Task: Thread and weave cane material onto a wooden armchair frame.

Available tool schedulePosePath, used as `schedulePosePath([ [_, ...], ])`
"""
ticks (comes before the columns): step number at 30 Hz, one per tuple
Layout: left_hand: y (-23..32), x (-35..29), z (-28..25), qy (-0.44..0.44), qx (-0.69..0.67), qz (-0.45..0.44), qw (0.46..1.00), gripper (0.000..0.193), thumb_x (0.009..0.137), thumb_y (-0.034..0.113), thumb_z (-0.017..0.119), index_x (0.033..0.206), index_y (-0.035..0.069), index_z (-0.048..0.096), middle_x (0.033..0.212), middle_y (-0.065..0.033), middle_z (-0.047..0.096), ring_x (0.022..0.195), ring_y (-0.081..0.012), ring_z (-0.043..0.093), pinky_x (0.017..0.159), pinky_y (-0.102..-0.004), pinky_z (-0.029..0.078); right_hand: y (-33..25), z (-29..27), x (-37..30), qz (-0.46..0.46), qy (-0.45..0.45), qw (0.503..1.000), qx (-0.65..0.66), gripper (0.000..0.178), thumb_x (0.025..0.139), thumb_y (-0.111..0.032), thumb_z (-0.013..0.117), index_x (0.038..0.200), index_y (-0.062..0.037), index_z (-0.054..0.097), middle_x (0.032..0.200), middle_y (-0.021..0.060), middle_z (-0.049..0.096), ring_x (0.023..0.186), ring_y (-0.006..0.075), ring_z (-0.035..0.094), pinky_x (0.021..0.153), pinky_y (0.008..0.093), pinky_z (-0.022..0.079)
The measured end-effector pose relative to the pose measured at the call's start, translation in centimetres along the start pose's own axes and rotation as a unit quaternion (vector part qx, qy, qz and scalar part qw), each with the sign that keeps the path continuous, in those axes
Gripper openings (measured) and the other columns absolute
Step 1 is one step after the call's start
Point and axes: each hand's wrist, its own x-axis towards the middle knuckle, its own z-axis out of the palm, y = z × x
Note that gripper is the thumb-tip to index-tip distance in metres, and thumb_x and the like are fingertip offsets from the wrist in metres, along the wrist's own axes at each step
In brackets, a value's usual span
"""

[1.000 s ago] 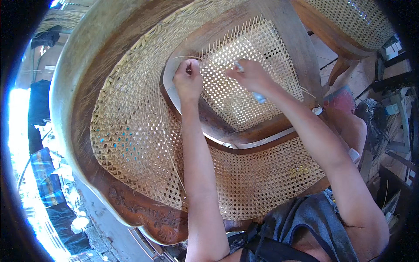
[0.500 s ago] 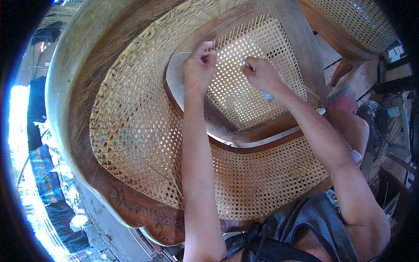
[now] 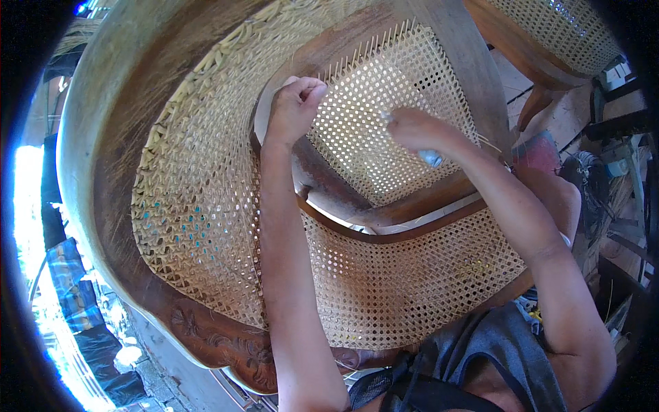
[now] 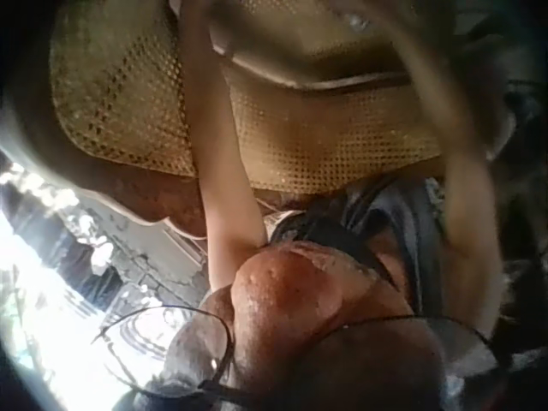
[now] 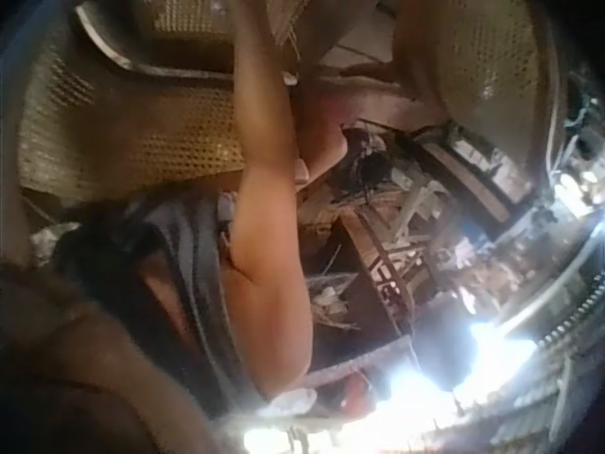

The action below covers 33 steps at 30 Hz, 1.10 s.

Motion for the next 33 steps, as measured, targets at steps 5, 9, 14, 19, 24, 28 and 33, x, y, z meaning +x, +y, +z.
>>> schedulePosePath([
  [5,0.0,0.7,-0.1,0.007,0.075,0.01,0.997,0.018,0.087,0.019,0.07,0.096,0.004,0.07,0.086,-0.0093,0.058,0.075,-0.0202,0.059,0.072,-0.0333,0.05,-1.3,2.8,2.1,-0.109,-0.099,0.978,0.15,0.03,0.098,-0.016,0.048,0.083,0.007,0.06,0.073,0.0121,0.066,0.051,0.0164,0.062,0.046,0.0306,0.05],
  [9,0.4,0.9,-0.4,-0.015,0.106,-0.025,0.994,0.017,0.09,0.016,0.069,0.098,0.002,0.066,0.091,-0.008,0.058,0.079,-0.0164,0.061,0.074,-0.0298,0.05,-3.0,3.7,3.8,-0.122,-0.04,0.972,0.198,0.03,0.097,-0.013,0.048,0.078,0.0071,0.06,0.068,0.0118,0.065,0.05,0.0172,0.063,0.044,0.0322,0.05],
  [14,-0.1,1.3,-0.6,-0.013,0.135,-0.019,0.991,0.019,0.089,0.019,0.065,0.101,0.004,0.064,0.097,-0.0159,0.06,0.084,-0.0282,0.065,0.078,-0.039,0.053,-4.1,3.9,5.3,-0.095,-0.026,0.967,0.236,0.028,0.094,-0.009,0.048,0.074,0.0056,0.061,0.063,0.0115,0.064,0.047,0.0176,0.062,0.042,0.0332,0.049],
  [19,-0.5,1.2,-0.3,0.026,0.168,0.033,0.985,0.014,0.09,0.013,0.065,0.095,0.001,0.061,0.093,-0.0141,0.059,0.076,-0.0238,0.065,0.072,-0.0352,0.054,-5.4,5.2,6.0,-0.081,0.061,0.983,0.154,0.027,0.089,-0.005,0.052,0.065,0.0032,0.061,0.057,0.0102,0.062,0.047,0.018,0.064,0.044,0.0349,0.05],
  [24,0.4,1.3,0.1,0.025,0.181,0.042,0.982,0.013,0.09,0.013,0.064,0.095,0.001,0.061,0.092,-0.0145,0.059,0.075,-0.0234,0.065,0.072,-0.0342,0.054,-4.7,5.8,6.2,-0.124,0.098,0.98,0.119,0.026,0.089,-0.008,0.054,0.07,0.0074,0.063,0.057,0.0138,0.063,0.051,0.0216,0.067,0.053,0.0357,0.054],
  [28,-0.6,2.0,-0.9,-0.016,0.198,0.053,0.979,0.014,0.091,0.012,0.064,0.1,0.001,0.063,0.092,-0.0141,0.059,0.075,-0.0218,0.065,0.071,-0.0334,0.054,-5.1,5.4,5.9,-0.102,0.063,0.98,0.157,0.026,0.088,-0.009,0.054,0.076,0.013,0.062,0.059,0.0187,0.066,0.054,0.026,0.069,0.054,0.0376,0.056],
  [33,-0.7,2.7,-1.4,-0.074,0.164,-0.012,0.984,0.016,0.09,0.012,0.065,0.102,0.001,0.066,0.093,-0.0121,0.059,0.082,-0.0207,0.064,0.077,-0.0339,0.052,-5.0,4.0,5.7,-0.059,-0.04,0.95,0.303,0.026,0.092,-0.011,0.053,0.073,0.0063,0.061,0.062,0.0126,0.061,0.047,0.0205,0.06,0.042,0.0349,0.047],
])
